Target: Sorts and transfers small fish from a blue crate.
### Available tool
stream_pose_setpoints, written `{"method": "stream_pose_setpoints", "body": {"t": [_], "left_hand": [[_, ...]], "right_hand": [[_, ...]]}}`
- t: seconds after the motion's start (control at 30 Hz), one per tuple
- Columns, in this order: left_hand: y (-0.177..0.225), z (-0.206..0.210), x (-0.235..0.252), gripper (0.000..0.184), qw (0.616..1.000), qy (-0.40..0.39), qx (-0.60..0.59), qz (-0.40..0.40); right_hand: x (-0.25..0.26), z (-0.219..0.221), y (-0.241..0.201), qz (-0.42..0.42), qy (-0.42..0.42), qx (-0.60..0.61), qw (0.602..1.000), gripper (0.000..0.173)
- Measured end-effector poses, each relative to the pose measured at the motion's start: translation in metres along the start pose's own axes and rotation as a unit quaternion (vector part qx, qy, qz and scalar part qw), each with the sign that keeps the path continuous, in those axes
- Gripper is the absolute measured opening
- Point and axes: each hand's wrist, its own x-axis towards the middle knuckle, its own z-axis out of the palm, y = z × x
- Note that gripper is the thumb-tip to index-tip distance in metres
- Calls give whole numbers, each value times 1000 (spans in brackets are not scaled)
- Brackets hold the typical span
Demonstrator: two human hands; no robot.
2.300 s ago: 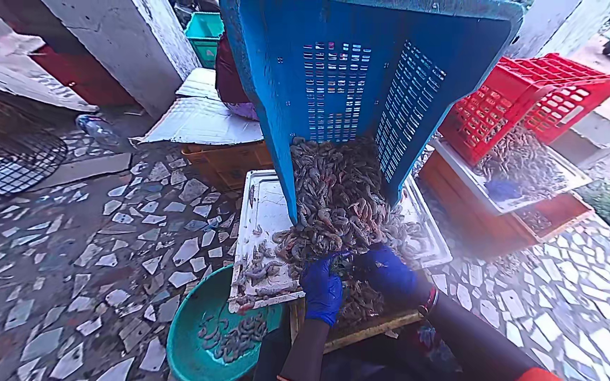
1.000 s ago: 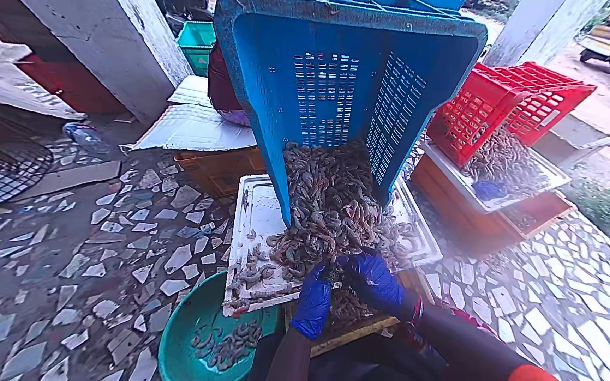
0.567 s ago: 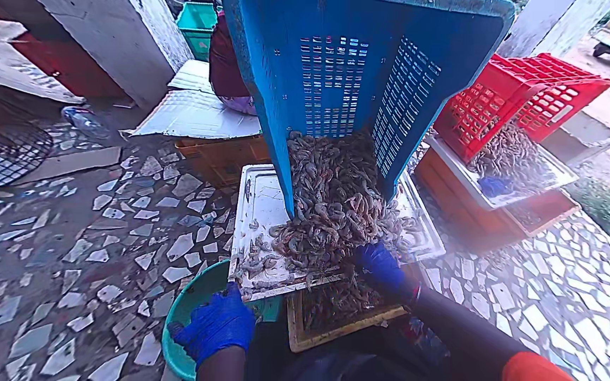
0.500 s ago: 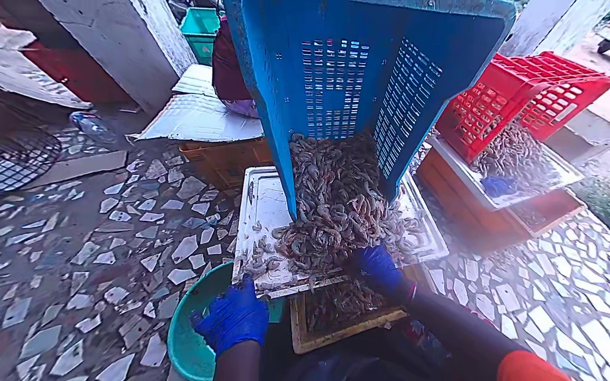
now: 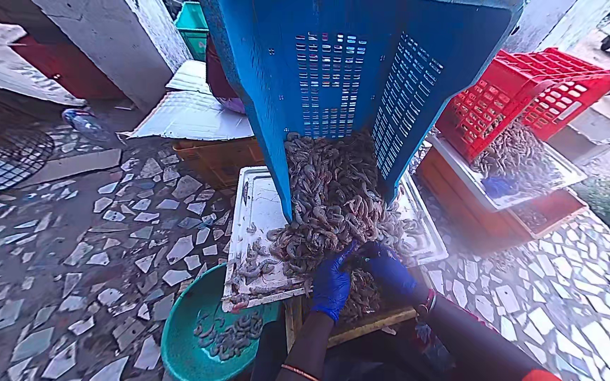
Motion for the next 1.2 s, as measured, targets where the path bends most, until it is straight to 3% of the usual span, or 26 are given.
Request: {"method": "stream_pose_setpoints", "body": {"t": [0.13, 0.27, 0.33, 0.43, 0.53, 0.67, 0.7, 0.77, 0.87, 0.9, 0.97, 1.03, 1.13, 1.2], "left_hand": [[12, 3, -2, 75, 962, -4, 268, 53], [12, 16, -6, 68, 925, 53, 356, 122], [9, 14, -8, 56, 936, 64, 324, 123], [18, -3, -12, 43, 990, 26, 140, -15], [3, -16, -7, 42, 991, 58, -30, -116], [-20, -26, -6, 77, 999, -35, 17, -25], [-17, -23, -8, 73, 998, -51, 25, -8], [-2, -17, -13, 46, 997, -60, 52, -25], [10, -22, -13, 45, 989, -54, 113, -83], [5, -24, -12, 45, 989, -50, 100, -94], [-7, -26, -14, 43, 996, -41, -14, -73], [-15, -18, -18, 40, 984, -33, -176, -10], [-9, -7, -25, 40, 952, -1, -306, -18], [-5, -9, -31, 45, 947, 37, -312, -65]], "right_hand": [[-1, -22, -6, 35, -90, -2, 995, 33], [1, -27, -10, 55, -78, -117, 989, 29], [0, -25, -11, 34, -82, -190, 978, 31], [-7, -16, -8, -73, -84, -260, 959, 29], [-9, -12, 1, -132, -62, -231, 962, 27], [-5, -16, 1, -86, -66, -158, 981, 28], [-6, -14, 1, -88, -71, -151, 982, 28], [-10, -11, -3, -87, -82, -130, 984, 30], [-13, -14, -1, -92, -84, -61, 990, 31], [-12, -17, 0, -99, -80, -98, 987, 30], [-8, -19, 5, -126, -72, -256, 956, 39], [-7, -9, 9, -156, -70, -325, 930, 48], [-9, 18, 17, -240, 15, -333, 912, 34], [-10, 23, 17, -234, -11, -294, 926, 31]]}}
